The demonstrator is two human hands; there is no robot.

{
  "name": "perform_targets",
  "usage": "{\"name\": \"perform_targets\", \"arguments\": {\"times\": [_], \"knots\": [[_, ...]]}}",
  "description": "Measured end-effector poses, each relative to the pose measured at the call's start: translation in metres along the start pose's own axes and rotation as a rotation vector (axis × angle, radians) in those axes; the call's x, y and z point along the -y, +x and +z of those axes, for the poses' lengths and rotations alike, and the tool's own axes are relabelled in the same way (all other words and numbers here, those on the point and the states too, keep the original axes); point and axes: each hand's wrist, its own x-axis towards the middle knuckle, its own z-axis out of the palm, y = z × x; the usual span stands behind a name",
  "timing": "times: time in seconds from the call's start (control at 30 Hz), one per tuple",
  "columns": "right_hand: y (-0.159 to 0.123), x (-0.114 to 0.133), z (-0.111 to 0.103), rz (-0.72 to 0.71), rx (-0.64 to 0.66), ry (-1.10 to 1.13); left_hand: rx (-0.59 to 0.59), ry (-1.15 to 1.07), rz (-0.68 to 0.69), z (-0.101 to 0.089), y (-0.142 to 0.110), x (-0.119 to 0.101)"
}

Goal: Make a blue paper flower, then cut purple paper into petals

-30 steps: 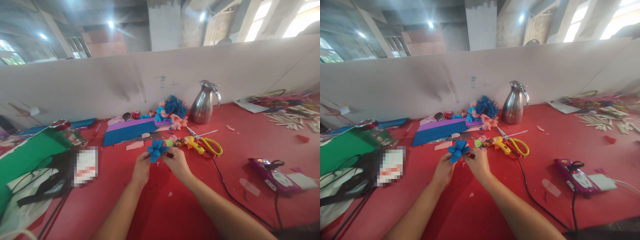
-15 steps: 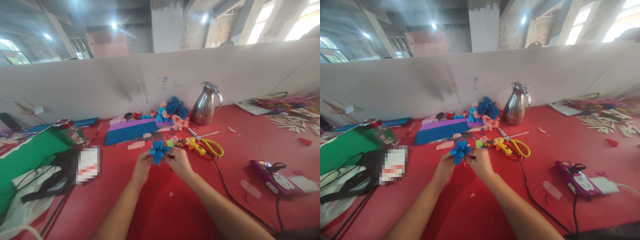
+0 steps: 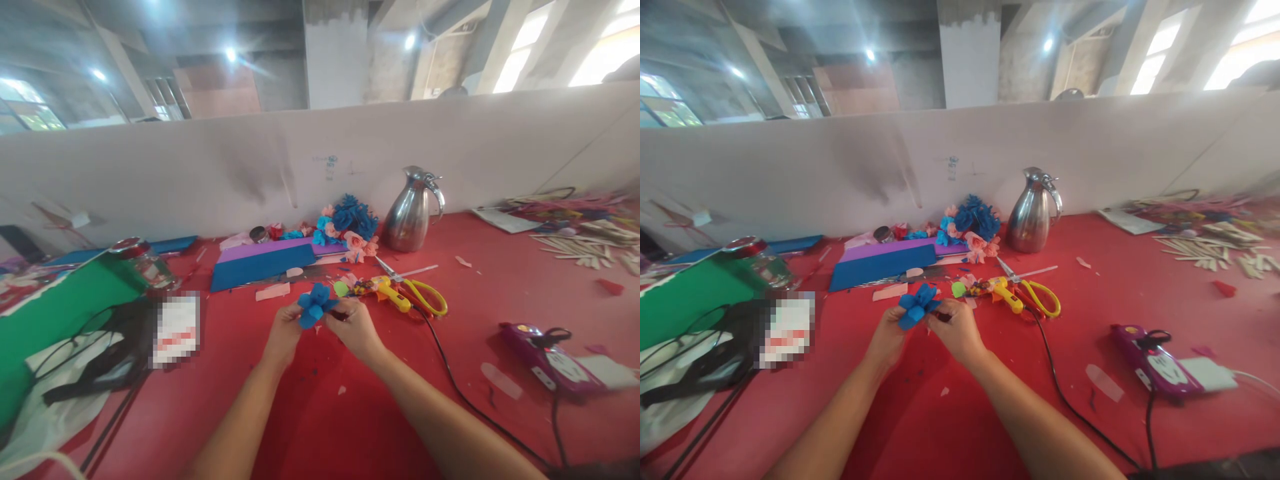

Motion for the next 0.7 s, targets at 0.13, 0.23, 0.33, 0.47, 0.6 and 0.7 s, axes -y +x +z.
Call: {"name": "perform_targets", "arguments": {"times": [0.13,0.23,0.33,0.47,0.6,0.7], "knots": [[0.0,0.0,0.004,0.048,0.013,0.162,-0.009,0.024,0.002,0.001,-0.001,-0.001],[-0.001,0.001,0.005,0.021,-0.016,0.167,-0.047,0.037,0.021,0.003,-0.002,0.001],[-0.003,0.002,0.005,-0.051,-0.065,0.053,-0.059,0.037,0.04,0.004,-0.003,0.002],[-0.006,0.001,0.006,-0.082,-0.103,0.014,-0.061,0.008,0.048,0.009,-0.005,0.0],[-0.006,0.0,0.009,0.027,-0.056,0.076,-0.083,-0.142,-0.006,0.012,-0.004,-0.003],[-0.005,0.002,0.009,0.13,-0.042,0.157,-0.121,-0.273,-0.057,0.011,-0.001,-0.003]]}}
